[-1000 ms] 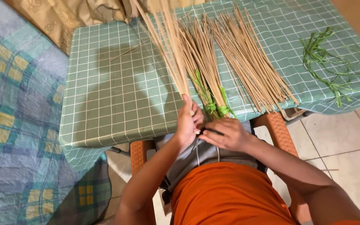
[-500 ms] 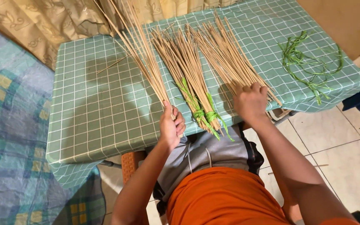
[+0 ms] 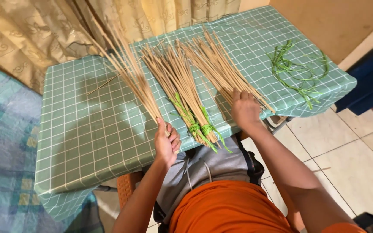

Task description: The person is gathering long thin sticks and tying them into a bundle using green string on a table.

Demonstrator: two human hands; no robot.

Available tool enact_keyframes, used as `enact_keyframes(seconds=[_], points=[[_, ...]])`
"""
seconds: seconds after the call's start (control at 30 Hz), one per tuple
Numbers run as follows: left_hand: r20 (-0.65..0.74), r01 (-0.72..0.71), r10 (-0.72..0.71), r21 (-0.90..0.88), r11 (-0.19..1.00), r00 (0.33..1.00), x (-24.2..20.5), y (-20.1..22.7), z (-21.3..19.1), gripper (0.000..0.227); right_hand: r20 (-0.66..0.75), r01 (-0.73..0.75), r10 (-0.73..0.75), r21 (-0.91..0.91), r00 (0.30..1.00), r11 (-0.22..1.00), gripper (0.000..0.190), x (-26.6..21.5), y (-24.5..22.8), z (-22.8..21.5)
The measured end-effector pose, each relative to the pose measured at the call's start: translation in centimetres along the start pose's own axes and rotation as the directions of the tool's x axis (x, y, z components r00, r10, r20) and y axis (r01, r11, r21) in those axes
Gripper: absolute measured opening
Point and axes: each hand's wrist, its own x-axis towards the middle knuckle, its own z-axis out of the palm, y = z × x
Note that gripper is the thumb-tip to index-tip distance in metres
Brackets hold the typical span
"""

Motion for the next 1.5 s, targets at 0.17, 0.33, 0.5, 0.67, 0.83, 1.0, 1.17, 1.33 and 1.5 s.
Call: enact_keyframes(seconds=[0.17,0.33,0.5,0.67,0.83,1.0,1.17,1.33,1.5], points=[[0.024,-0.011,0.011,0.003,1.0,1.0,-0.5,0.1,0.4,0.056,0.212,-0.071,0.01,0.281,0.977,0.957,0.057,0.4,-0.7,-2.2],[0.03,-0.019,0.019,0.004,1.0,0.999,0.2,-0.8,-0.2,0.056,0.11,-0.121,0.074,0.532,0.991,0.838,0.058,1.7,-1.7,-6.0],[0.011,0.014,-0.015,0.04,0.999,1.0,-0.7,-0.6,0.7,0.056,0.292,-0.325,0.181,0.925,0.939,0.197,0.029,0.9,-3.4,-6.6],[0.048,-0.004,0.001,0.053,0.999,0.999,-2.1,-1.3,1.7,0.051,0.573,-0.529,0.035,0.777,0.819,-0.342,0.026,-0.7,-8.7,-12.6],[0.107,-0.1,0.092,0.067,0.993,0.99,-0.5,-4.5,0.8,0.034,0.693,-0.656,-0.08,0.63,0.716,-0.415,0.023,-2.4,-11.9,-13.9],[0.07,-0.137,0.131,0.087,0.987,0.989,-1.0,-3.0,1.0,0.032,0.496,-0.505,-0.119,0.798,0.86,-0.328,0.024,-2.9,-12.6,-15.2],[0.101,-0.112,0.1,0.115,0.987,0.99,-1.0,-1.3,-0.6,0.033,0.479,-0.495,-0.131,0.81,0.868,-0.314,0.024,-3.5,-12.6,-14.6],[-0.025,-0.194,0.204,0.212,0.958,0.979,-1.1,-1.0,0.6,0.04,0.487,-0.537,-0.236,0.802,0.841,-0.262,0.026,-4.1,-12.2,-14.6],[0.068,-0.183,0.183,-0.006,0.983,0.981,-1.1,0.7,0.7,0.033,0.385,-0.421,-0.293,0.905,0.875,-0.067,0.025,-3.8,-11.8,-14.3]])
